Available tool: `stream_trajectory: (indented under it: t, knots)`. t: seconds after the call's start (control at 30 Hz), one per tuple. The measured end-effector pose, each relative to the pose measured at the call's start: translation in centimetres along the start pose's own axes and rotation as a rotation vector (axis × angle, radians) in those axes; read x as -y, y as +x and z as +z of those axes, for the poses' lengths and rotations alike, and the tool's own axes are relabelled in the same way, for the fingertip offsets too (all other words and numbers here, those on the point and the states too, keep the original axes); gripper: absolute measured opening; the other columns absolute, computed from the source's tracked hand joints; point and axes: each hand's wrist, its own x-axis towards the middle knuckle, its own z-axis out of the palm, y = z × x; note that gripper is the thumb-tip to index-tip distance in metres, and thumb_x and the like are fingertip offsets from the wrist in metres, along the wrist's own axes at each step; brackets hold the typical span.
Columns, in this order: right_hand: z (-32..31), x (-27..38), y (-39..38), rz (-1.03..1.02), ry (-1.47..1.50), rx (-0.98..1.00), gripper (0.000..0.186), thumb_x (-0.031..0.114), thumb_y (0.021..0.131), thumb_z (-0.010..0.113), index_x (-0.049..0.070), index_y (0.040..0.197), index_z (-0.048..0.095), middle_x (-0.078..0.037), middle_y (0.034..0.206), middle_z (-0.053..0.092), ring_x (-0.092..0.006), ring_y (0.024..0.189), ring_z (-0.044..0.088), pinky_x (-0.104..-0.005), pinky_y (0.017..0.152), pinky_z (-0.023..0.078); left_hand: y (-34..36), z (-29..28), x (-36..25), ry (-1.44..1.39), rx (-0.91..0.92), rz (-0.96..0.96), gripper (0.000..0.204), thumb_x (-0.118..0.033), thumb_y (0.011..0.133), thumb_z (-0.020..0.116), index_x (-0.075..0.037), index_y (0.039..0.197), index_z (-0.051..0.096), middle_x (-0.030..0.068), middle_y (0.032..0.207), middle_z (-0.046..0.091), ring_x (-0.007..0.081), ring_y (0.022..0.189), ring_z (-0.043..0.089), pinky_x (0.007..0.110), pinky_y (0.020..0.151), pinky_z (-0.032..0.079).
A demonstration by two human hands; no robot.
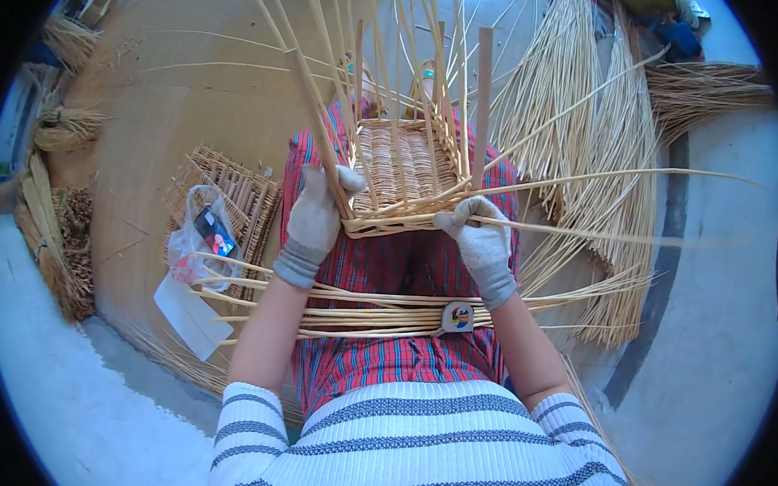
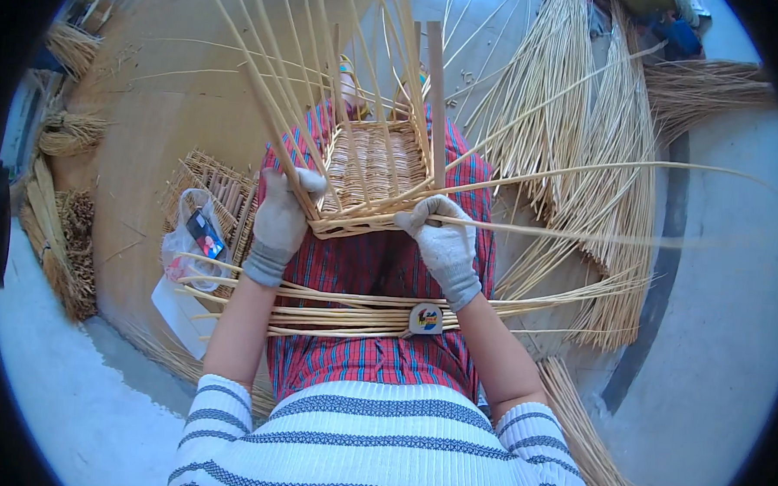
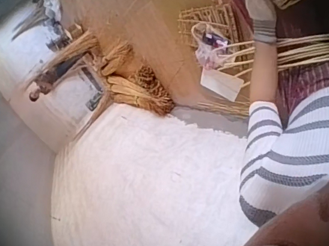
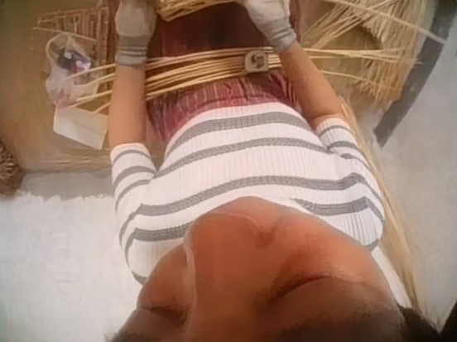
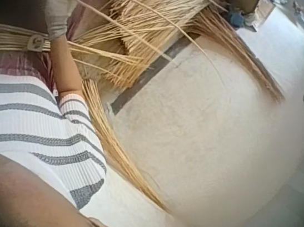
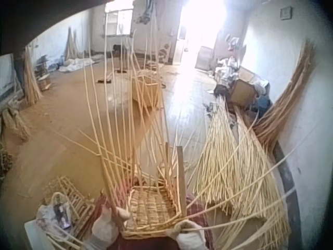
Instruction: Weaving a rectangular basket using long reeds while sitting on the workshop floor.
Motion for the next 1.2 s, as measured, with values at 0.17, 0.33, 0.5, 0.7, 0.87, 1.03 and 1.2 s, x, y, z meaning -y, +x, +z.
stream_trajectory:
  t: [0.17, 0.33, 0.5, 0.7, 0.87, 1.03, 1.2]
  knots:
    - [0.2, 0.9, 0.3, 0.036, -0.068, 0.000, 0.018, 0.002, 0.079, 0.081, 0.005, 0.082, 0.063, 0.002, 0.076, 0.063, -0.0066, 0.074, 0.060, -0.0232, 0.070, 0.052, -1.8, -2.2, 0.0, 0.205, 0.343, -0.083, 0.046, 0.002, 0.078, 0.080, -0.010, 0.113, 0.052, 0.0054, 0.112, 0.061, 0.0194, 0.116, 0.056, 0.037, 0.105, 0.043]
    - [0.1, 0.0, 1.0, -0.041, -0.136, -0.027, 0.018, 0.002, 0.079, 0.081, 0.006, 0.082, 0.063, 0.001, 0.076, 0.064, -0.0082, 0.073, 0.059, -0.0257, 0.068, 0.051, -1.5, -1.7, 0.7, 0.278, 0.321, -0.003, 0.045, -0.003, 0.078, 0.081, -0.008, 0.111, 0.051, 0.0042, 0.103, 0.062, 0.0168, 0.107, 0.060, 0.034, 0.099, 0.049]
    - [1.5, 2.9, -2.8, -0.695, -0.649, 0.025, 0.018, -0.005, 0.076, 0.075, 0.006, 0.085, 0.064, -0.007, 0.090, 0.066, -0.0243, 0.078, 0.063, -0.0359, 0.070, 0.053, -2.2, -1.4, 1.5, 0.297, 0.243, 0.063, 0.043, -0.004, 0.078, 0.082, -0.007, 0.109, 0.051, 0.0032, 0.098, 0.063, 0.0148, 0.098, 0.063, 0.034, 0.093, 0.053]
    - [3.0, 5.2, -2.9, -0.486, -0.514, 0.214, 0.020, -0.006, 0.088, 0.064, 0.003, 0.107, 0.064, -0.014, 0.100, 0.068, -0.0190, 0.095, 0.067, -0.0294, 0.083, 0.053, -2.1, -0.9, 1.2, 0.255, 0.175, 0.077, 0.029, 0.001, 0.084, 0.073, -0.006, 0.101, 0.051, 0.0034, 0.089, 0.061, 0.0129, 0.086, 0.063, 0.028, 0.081, 0.054]
    - [13.0, 8.6, 8.2, -0.592, -0.878, 0.270, 0.059, 0.000, 0.083, 0.066, 0.012, 0.138, 0.050, -0.023, 0.145, 0.047, -0.0384, 0.107, 0.064, -0.0377, 0.091, 0.052, -1.5, -0.7, 3.6, 0.379, 0.025, 0.096, 0.023, 0.003, 0.086, 0.069, -0.006, 0.098, 0.051, 0.0009, 0.084, 0.057, 0.0098, 0.078, 0.058, 0.026, 0.074, 0.051]
    - [14.2, 6.5, 9.5, -0.696, -0.563, 0.278, 0.079, 0.000, 0.085, 0.065, 0.013, 0.154, 0.031, -0.026, 0.138, 0.053, -0.0305, 0.104, 0.066, -0.0343, 0.088, 0.052, -1.6, -0.8, 3.7, 0.315, 0.006, 0.057, 0.020, 0.005, 0.086, 0.067, -0.006, 0.094, 0.052, -0.0010, 0.084, 0.056, 0.0078, 0.077, 0.055, 0.025, 0.071, 0.048]
    - [3.5, 0.5, 2.0, -0.529, -0.065, -0.096, 0.020, 0.007, 0.101, 0.047, 0.005, 0.121, 0.050, -0.009, 0.076, 0.066, -0.0066, 0.055, 0.052, -0.0211, 0.049, 0.039, -1.4, -0.3, 1.9, 0.171, 0.018, -0.015, 0.019, 0.003, 0.087, 0.068, -0.006, 0.093, 0.052, -0.0004, 0.087, 0.057, 0.0061, 0.082, 0.055, 0.025, 0.073, 0.049]
